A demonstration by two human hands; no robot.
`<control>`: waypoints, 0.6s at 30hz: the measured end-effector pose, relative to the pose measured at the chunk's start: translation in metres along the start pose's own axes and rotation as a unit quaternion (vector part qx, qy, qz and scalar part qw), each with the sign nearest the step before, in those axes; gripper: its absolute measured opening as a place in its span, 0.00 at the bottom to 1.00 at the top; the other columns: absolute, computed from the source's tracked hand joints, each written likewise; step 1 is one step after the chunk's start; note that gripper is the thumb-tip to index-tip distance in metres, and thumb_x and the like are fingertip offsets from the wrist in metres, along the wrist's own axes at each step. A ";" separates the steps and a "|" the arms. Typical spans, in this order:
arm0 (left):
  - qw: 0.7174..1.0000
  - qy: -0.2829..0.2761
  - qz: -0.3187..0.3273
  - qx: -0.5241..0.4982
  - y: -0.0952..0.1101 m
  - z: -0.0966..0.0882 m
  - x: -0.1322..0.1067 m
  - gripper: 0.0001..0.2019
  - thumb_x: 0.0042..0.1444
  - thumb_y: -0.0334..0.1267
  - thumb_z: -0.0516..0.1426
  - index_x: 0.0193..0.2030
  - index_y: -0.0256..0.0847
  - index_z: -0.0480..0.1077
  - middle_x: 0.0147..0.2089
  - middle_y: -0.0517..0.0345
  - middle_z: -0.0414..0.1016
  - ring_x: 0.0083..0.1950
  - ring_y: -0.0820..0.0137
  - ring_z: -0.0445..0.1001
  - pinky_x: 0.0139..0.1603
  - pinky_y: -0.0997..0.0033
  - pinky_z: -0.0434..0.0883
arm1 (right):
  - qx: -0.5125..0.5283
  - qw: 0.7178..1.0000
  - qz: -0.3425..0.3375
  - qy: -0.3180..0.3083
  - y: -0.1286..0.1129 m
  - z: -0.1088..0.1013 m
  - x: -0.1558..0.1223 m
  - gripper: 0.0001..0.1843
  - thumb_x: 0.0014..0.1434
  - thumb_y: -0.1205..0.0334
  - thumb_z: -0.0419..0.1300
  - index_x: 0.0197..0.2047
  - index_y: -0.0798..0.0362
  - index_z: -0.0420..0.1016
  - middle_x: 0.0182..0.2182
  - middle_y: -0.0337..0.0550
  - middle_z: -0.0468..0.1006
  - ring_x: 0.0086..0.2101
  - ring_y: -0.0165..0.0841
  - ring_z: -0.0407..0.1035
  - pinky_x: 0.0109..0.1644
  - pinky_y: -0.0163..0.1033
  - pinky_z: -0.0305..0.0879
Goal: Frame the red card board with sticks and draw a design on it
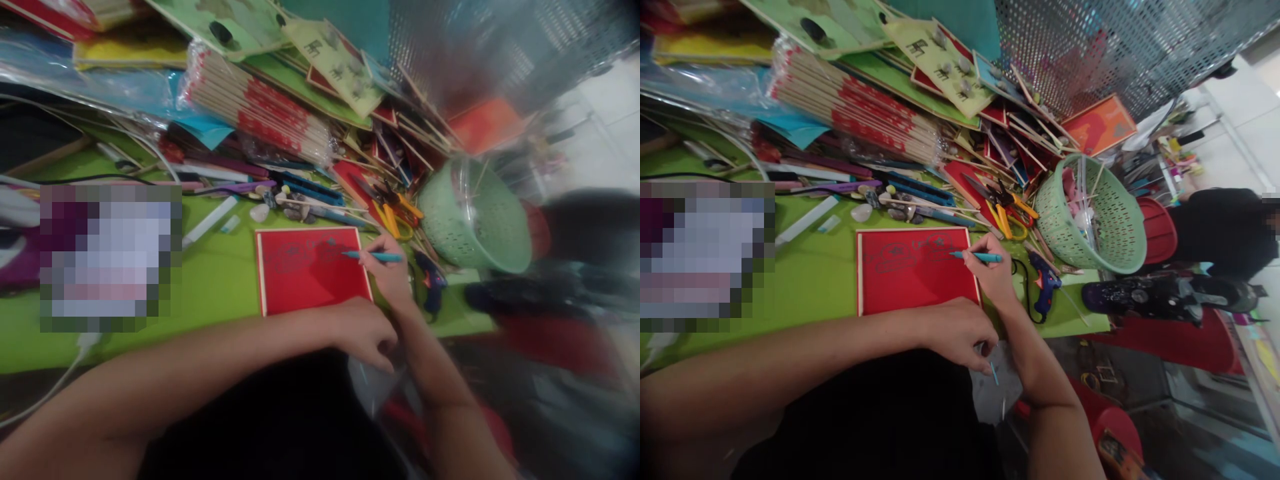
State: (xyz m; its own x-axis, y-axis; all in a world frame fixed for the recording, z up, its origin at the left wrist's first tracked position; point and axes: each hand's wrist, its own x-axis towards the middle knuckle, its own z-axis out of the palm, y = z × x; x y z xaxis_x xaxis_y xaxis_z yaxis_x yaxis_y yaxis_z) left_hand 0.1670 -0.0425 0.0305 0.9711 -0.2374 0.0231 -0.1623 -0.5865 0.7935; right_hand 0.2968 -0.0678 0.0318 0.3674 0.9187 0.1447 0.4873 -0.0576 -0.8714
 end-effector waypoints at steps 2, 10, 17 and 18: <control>1.000 0.002 0.001 -0.002 0.000 0.000 0.000 0.14 0.62 0.53 0.64 0.38 0.45 0.81 0.34 0.63 0.82 0.34 0.71 0.74 0.29 0.71 0.59 | -0.010 1.000 0.001 0.002 0.001 0.000 0.000 0.07 0.60 0.60 0.65 0.31 0.48 0.71 0.25 0.32 0.74 0.27 0.30 0.67 0.33 0.38 0.64; 1.000 0.012 0.006 -0.003 -0.001 0.002 0.000 0.13 0.61 0.53 0.64 0.37 0.45 0.80 0.33 0.63 0.81 0.33 0.71 0.73 0.28 0.70 0.58 | -0.001 1.000 0.005 0.005 0.003 0.000 0.000 0.08 0.58 0.59 0.66 0.31 0.48 0.72 0.25 0.32 0.73 0.27 0.30 0.67 0.32 0.39 0.62; 0.999 0.025 0.014 -0.013 -0.003 0.004 0.001 0.13 0.60 0.52 0.65 0.35 0.45 0.80 0.32 0.64 0.80 0.32 0.71 0.73 0.28 0.70 0.58 | -0.010 1.000 0.003 0.008 0.004 -0.001 0.000 0.08 0.58 0.60 0.66 0.31 0.48 0.71 0.24 0.31 0.72 0.26 0.29 0.65 0.32 0.38 0.61; 1.000 0.024 0.014 -0.014 -0.003 0.004 0.001 0.13 0.60 0.52 0.65 0.35 0.45 0.80 0.32 0.63 0.80 0.32 0.71 0.73 0.28 0.70 0.58 | -0.007 1.000 0.004 0.007 0.005 0.000 0.000 0.08 0.59 0.59 0.66 0.31 0.48 0.71 0.24 0.31 0.73 0.26 0.29 0.66 0.32 0.38 0.61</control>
State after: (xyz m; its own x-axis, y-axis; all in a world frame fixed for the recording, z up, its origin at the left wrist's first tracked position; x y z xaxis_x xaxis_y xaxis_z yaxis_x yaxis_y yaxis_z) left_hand 0.1676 -0.0438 0.0255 0.9736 -0.2161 0.0733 -0.1849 -0.5588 0.8084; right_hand 0.2997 -0.0679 0.0278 0.3820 0.9128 0.1446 0.4952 -0.0701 -0.8660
